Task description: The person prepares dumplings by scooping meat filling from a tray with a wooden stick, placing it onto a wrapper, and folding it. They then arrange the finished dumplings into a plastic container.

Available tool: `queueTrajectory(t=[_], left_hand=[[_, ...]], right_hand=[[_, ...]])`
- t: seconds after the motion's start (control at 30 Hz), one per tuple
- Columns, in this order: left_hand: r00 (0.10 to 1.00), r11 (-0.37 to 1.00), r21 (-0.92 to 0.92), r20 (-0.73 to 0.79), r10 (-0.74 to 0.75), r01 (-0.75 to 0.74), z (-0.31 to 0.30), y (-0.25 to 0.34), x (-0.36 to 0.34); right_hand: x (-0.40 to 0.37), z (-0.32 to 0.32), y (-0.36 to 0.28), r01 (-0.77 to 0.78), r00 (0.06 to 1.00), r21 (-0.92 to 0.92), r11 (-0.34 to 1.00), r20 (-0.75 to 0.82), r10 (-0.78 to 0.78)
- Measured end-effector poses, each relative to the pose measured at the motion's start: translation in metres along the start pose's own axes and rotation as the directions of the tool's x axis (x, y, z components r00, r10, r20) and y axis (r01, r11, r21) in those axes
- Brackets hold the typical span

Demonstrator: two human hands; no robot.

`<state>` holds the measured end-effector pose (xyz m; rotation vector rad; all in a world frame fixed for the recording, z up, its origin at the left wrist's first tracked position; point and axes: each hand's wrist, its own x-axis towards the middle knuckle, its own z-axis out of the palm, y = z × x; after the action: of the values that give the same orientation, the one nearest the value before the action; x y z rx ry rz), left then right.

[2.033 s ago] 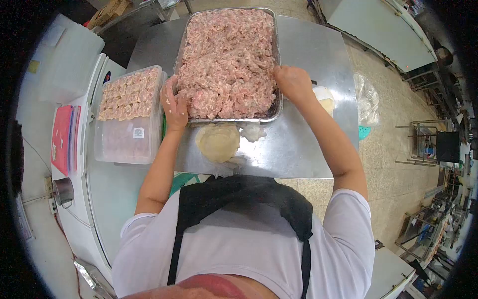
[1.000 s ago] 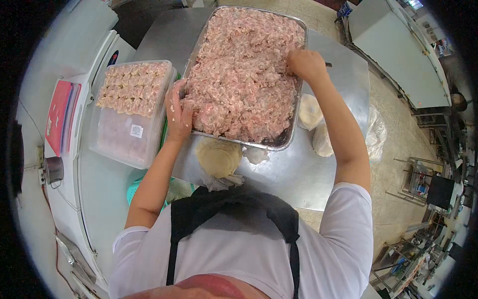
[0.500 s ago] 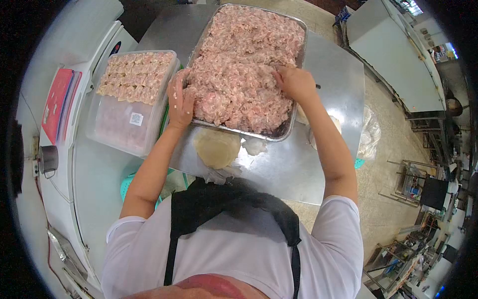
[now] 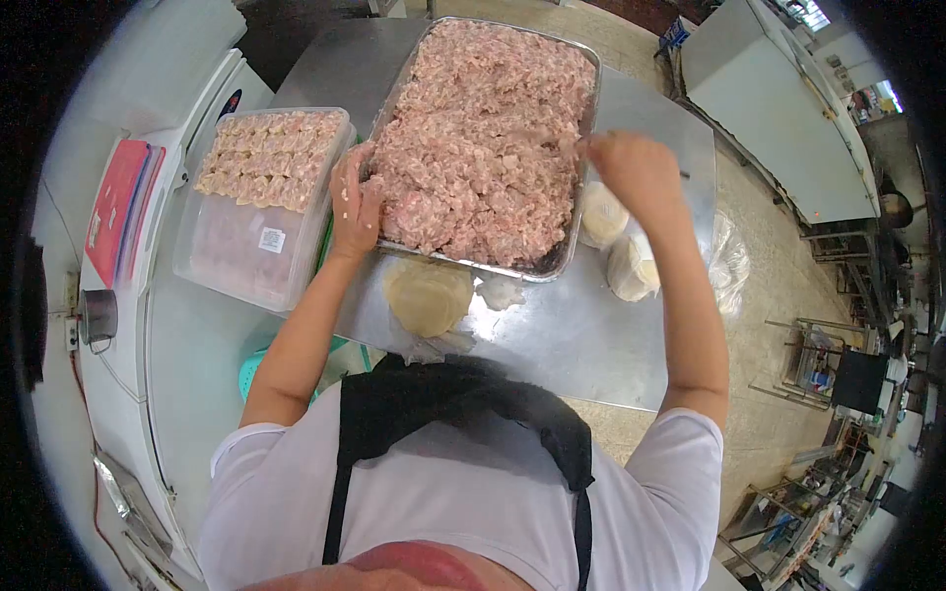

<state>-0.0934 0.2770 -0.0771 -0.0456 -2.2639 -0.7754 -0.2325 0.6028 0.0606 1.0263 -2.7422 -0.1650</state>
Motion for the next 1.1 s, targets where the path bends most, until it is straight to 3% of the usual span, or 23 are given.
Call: queueTrajectory(t=[0.13,0.2,0.27,0.3,0.53,0.7,0.83,0.9,1.0,1.1], left_hand=[[1.000,1.000,-0.025,0.003,-0.006,0.006,0.003,-0.007,-0.002],[1.000,1.000,-0.022,0.009,-0.022,0.022,0.000,-0.006,-0.001],[0.999,0.999,-0.021,0.015,-0.037,0.038,-0.002,0.000,0.001],[0.999,0.999,-0.014,0.026,-0.047,0.048,-0.002,0.005,0.002],[0.994,0.996,-0.008,0.070,-0.088,0.089,-0.006,0.007,0.004],[0.994,0.996,-0.020,0.058,-0.087,0.089,-0.002,0.002,0.002],[0.996,0.997,0.014,0.047,-0.082,0.081,-0.001,0.000,0.001],[0.996,0.997,0.013,0.040,-0.082,0.081,0.000,0.001,0.002],[0.999,0.999,0.020,0.023,-0.045,0.045,0.001,-0.001,0.001],[0.998,0.999,0.018,0.032,-0.046,0.045,0.001,0.004,0.003]], right_hand=[[0.062,0.072,0.039,0.026,0.999,-0.077,0.997,-0.024,-0.028],[0.084,0.094,0.034,-0.079,0.990,-0.090,0.993,0.112,0.089],[0.094,0.105,0.018,-0.010,0.993,-0.058,0.998,0.119,0.017],[0.097,0.107,0.007,0.048,0.991,-0.030,0.998,0.127,-0.044],[0.104,0.110,-0.017,0.078,0.983,0.136,0.988,0.154,-0.099],[0.099,0.123,-0.020,0.174,0.982,0.248,0.953,0.028,-0.187],[0.074,0.119,-0.012,0.104,0.983,0.305,0.947,0.110,-0.144],[0.056,0.113,-0.007,0.071,0.995,0.499,0.864,0.023,-0.096],[0.031,0.091,-0.003,0.025,0.991,0.564,0.825,0.098,-0.097],[0.004,0.069,0.002,0.105,0.987,0.489,0.866,0.058,-0.152]])
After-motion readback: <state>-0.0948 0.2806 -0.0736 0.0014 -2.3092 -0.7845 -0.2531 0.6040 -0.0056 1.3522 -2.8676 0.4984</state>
